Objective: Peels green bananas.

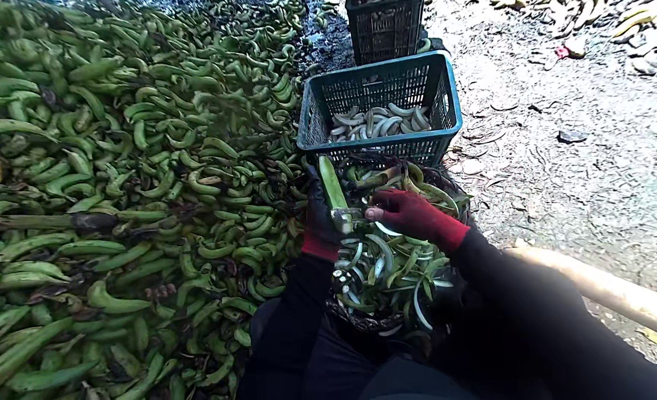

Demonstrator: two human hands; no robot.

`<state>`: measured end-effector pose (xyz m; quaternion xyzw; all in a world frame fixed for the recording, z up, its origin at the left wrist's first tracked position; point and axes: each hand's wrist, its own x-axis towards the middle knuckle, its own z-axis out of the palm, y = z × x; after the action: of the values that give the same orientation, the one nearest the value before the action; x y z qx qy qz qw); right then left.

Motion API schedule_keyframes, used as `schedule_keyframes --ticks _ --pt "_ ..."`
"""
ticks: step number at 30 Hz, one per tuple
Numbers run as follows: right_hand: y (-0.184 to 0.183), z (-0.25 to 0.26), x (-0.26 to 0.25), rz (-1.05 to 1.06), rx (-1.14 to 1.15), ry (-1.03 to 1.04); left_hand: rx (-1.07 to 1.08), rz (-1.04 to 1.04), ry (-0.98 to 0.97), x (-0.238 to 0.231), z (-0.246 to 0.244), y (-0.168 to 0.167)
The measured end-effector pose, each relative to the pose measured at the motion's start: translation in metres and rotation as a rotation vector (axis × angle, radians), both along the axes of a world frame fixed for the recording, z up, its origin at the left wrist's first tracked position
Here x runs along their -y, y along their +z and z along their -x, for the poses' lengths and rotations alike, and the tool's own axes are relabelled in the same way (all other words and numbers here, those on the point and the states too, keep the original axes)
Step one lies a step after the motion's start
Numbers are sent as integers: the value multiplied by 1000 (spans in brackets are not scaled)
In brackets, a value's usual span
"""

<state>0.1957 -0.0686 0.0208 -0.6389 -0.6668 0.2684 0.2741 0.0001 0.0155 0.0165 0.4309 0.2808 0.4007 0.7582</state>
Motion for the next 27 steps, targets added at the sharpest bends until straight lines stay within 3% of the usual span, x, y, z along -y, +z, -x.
schedule_keyframes --ticks 4,7,10,13,16,18,21,24,25,27 --pt "0 -15 -21 -115 263 -356 -182 168 -114 19 -16 -17" --pt "6 -33 -28 -85 250 -577 -219 129 -124 26 -28 -22" --pt "10 -10 -7 -61 105 -397 -290 15 110 14 -23 -27" --pt "1 22 11 21 58 -192 -578 -166 435 0 -15 -22" --pt "-3 30 7 -28 184 -189 -646 -321 508 -2 -15 -10" --pt "-6 19 -5 -77 242 -230 -507 -289 385 11 -16 -8" --pt "-4 -13 -25 -50 244 -294 -219 -89 -50 19 -12 -15" --pt "-1 -36 -33 -15 228 -410 -320 -12 -364 23 -19 -9" --pt "1 -36 -31 -8 209 -430 -350 -18 -351 25 -23 -11" --pt "5 -19 -20 -53 188 -413 -357 -11 -103 24 -24 -19"
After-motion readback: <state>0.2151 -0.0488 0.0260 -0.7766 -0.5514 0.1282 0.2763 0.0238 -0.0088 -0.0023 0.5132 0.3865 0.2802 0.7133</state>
